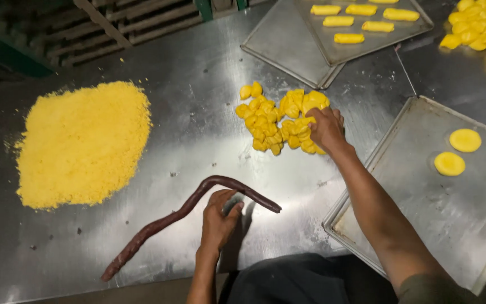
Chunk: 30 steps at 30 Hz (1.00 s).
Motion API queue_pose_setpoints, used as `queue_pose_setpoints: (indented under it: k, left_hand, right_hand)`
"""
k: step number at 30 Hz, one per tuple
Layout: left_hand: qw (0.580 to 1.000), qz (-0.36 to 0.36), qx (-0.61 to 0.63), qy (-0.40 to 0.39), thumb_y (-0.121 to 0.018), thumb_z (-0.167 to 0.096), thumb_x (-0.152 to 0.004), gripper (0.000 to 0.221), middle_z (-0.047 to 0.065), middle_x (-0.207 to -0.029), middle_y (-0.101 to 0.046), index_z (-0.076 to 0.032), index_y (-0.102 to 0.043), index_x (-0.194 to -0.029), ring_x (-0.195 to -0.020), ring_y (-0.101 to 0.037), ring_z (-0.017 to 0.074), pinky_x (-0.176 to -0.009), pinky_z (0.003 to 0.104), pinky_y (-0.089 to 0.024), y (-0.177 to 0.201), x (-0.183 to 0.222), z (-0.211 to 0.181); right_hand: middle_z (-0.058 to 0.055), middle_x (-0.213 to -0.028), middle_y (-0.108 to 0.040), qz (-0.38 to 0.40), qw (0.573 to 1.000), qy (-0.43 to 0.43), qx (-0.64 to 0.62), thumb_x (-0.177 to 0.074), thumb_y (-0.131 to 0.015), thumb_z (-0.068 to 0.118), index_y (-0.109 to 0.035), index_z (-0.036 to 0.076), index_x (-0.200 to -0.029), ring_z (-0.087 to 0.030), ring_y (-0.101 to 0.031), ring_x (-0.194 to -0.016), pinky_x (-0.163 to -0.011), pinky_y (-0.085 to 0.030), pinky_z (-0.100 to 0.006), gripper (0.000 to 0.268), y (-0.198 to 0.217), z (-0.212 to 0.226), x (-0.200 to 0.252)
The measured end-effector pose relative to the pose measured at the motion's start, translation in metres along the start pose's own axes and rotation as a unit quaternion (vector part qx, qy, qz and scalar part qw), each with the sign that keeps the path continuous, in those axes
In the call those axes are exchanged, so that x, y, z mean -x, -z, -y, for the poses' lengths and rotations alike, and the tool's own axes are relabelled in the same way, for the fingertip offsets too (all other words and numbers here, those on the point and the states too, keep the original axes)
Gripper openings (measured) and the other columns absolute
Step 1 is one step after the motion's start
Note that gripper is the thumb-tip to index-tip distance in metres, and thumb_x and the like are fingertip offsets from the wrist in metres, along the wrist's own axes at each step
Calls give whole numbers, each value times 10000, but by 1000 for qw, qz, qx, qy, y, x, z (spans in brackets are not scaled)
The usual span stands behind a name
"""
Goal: Prepare and shape pieces of yellow and brown dough for baking.
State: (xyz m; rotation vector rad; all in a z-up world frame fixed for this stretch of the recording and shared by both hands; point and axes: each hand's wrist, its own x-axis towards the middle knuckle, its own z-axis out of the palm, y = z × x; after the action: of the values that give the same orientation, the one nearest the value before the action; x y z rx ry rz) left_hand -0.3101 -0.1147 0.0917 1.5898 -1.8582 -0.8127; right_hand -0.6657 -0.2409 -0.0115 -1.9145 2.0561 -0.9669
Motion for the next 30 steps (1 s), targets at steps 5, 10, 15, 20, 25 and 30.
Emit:
queue_pose_setpoints:
  k: [5,10,15,20,25,30]
  left_hand:
    - [961,99,232,114,-734,-79,-879,337,112,-1134,-721,3,-722,-1205,-1023,-712,198,-916,297,-558,-34,6,4]
    - [868,152,434,191,-709,-80,-930,282,73,-1005,-762,12,-702,-1197,-929,-718,158,-842,275,-571,-66,-6,-4]
    - [860,260,406,169,-705,-106,-967,278,94,-981,-736,16,-702,-1216,-898,-694,157,-822,282,-562,-69,4,9]
    - [833,267,436,213,-692,-105,-941,259,77,-993,-759,-5,-717,-1178,-912,-727,161,-825,287,-588,-43,16,49]
    - [838,219,428,258,-678,-93,-930,241,81,-991,-757,-13,-729,-1152,-918,-719,170,-812,298,-582,-6,28,74]
    - [838,206,428,270,-708,-103,-916,241,87,-970,-752,-14,-741,-1138,-898,-710,172,-813,312,-583,32,38,90]
  right_hand:
    - [-147,-1043,-649,-17,997,51,-64,-853,-660,-10,-687,68,-1034,-362,-605,-1035,-940,-466,-459,199,57,57,16]
    - [-164,-1067,-629,-124,984,77,-105,-951,-649,-49,-664,23,-1098,-360,-672,-975,-856,-554,-427,164,79,98,51]
    - [-174,-1037,-715,-198,979,-45,27,-973,-644,-19,-727,64,-1126,-357,-688,-970,-866,-556,-421,193,37,-9,84]
    - [-183,-884,-706,-118,978,-170,-34,-910,-684,90,-718,48,-1109,-339,-701,-805,-758,-558,-431,206,35,11,89]
    - [-210,-877,-699,-167,982,-49,67,-842,-785,157,-700,6,-1109,-397,-676,-787,-698,-531,-474,318,8,29,45]
    - [-206,-810,-681,-244,963,-81,75,-825,-713,123,-700,45,-850,-400,-684,-740,-691,-547,-471,84,23,29,16]
